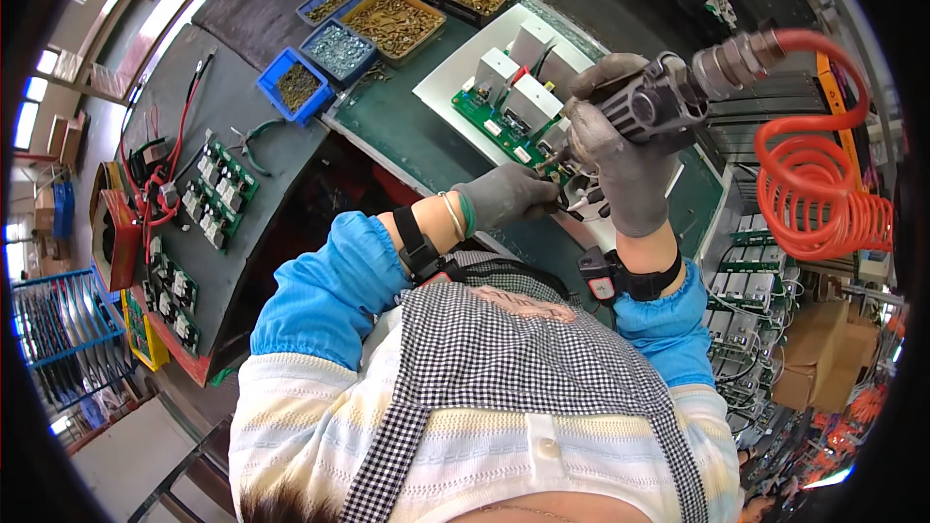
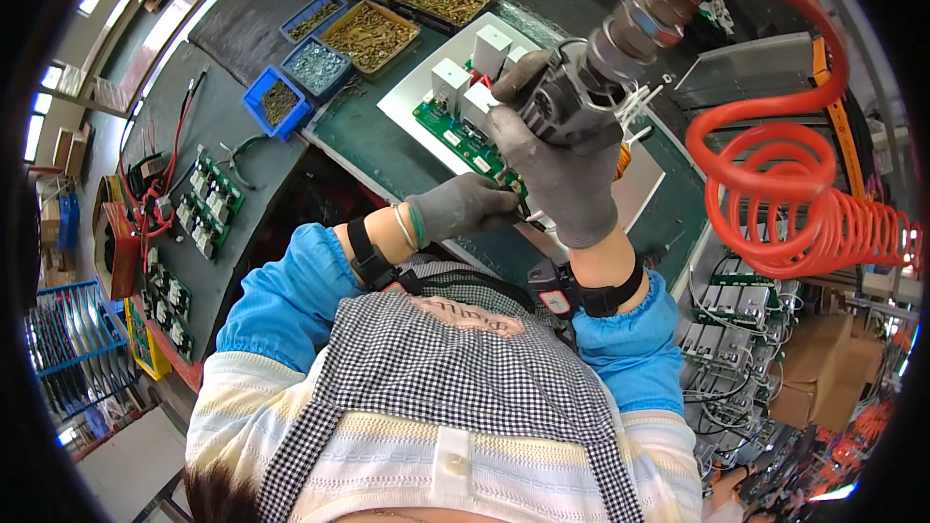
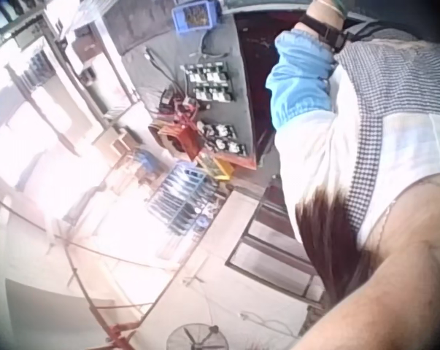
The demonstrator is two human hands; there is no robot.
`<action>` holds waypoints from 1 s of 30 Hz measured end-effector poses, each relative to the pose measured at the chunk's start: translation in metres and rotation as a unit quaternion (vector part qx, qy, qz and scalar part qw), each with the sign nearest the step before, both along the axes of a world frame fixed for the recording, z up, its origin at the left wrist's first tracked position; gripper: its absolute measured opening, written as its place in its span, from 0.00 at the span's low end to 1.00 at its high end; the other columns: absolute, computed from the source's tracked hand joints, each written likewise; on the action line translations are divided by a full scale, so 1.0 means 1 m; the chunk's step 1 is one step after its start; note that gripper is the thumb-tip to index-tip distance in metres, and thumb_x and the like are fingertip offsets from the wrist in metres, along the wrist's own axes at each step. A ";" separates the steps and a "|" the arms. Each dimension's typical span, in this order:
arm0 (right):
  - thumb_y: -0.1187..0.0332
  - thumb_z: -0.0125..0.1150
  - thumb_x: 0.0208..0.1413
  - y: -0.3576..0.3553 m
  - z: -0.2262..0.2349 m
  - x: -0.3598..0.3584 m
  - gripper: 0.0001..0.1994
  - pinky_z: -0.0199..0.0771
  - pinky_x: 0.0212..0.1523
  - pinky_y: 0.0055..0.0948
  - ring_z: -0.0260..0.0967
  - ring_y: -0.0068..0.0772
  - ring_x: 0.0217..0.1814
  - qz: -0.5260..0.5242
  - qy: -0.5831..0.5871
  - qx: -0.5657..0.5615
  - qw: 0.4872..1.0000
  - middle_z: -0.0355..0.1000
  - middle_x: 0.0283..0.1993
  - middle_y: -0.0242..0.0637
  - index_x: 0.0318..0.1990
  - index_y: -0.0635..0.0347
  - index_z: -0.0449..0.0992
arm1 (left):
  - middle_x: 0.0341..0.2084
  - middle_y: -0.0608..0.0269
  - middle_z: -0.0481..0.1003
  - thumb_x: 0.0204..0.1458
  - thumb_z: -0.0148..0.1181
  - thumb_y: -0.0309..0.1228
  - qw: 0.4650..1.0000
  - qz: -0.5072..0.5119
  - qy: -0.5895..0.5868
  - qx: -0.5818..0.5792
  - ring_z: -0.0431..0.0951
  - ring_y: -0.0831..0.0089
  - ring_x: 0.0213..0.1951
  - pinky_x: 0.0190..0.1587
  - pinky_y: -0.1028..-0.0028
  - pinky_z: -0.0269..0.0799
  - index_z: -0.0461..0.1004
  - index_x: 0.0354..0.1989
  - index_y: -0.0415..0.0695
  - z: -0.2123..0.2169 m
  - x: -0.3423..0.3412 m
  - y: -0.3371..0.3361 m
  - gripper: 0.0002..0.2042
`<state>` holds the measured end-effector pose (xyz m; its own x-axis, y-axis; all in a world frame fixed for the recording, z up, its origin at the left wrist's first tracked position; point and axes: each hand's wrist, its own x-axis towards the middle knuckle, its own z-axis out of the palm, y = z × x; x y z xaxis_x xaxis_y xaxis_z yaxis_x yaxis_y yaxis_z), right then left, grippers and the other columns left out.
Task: Assembling electronic components onto PCBs and into metal housings using power screwdrivers.
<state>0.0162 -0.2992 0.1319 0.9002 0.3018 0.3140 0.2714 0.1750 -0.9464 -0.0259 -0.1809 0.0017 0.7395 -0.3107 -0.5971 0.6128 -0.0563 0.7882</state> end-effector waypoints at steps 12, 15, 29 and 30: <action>0.83 0.61 0.45 -0.010 -0.004 -0.006 0.13 0.74 0.40 0.22 0.72 0.21 0.38 -0.003 -0.007 0.017 1.000 0.75 0.39 0.36 0.40 0.65 0.73 | 0.32 0.64 0.72 0.62 0.53 0.32 0.962 0.054 -0.182 -0.195 0.73 0.74 0.33 0.40 0.76 0.73 0.75 0.47 0.37 -0.034 -0.034 0.059 0.12; 0.84 0.60 0.46 -0.011 0.000 -0.008 0.17 0.75 0.40 0.22 0.72 0.22 0.38 -0.005 0.001 -0.024 1.000 0.75 0.40 0.36 0.46 0.64 0.73 | 0.46 0.54 0.70 0.60 0.51 0.23 0.901 -0.086 -0.392 0.167 0.73 0.65 0.49 0.54 0.71 0.72 0.67 0.53 0.33 -0.036 -0.049 0.102 0.14; 0.69 0.62 0.44 0.008 0.027 -0.041 0.24 0.67 0.31 0.22 0.65 0.23 0.34 -0.148 -0.074 0.193 0.967 0.66 0.39 0.35 0.52 0.59 0.66 | 0.24 0.73 0.72 0.61 0.55 0.40 0.855 0.480 0.007 -0.196 0.68 0.82 0.21 0.17 0.85 0.62 0.73 0.36 0.48 -0.033 0.072 0.299 0.09; 0.70 0.63 0.43 0.010 0.024 -0.046 0.25 0.68 0.31 0.23 0.65 0.23 0.34 -0.176 -0.059 0.201 0.962 0.66 0.38 0.35 0.52 0.59 0.67 | 0.23 0.71 0.72 0.62 0.55 0.40 0.849 0.497 0.005 -0.180 0.67 0.81 0.19 0.16 0.84 0.62 0.73 0.34 0.48 -0.033 0.095 0.313 0.10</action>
<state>-0.0296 -0.2889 0.1559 0.8752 -0.1815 0.4485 0.4824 0.3976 -0.7805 0.0692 0.1321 -0.0311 0.7390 0.3000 -0.6032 0.2241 0.7350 0.6400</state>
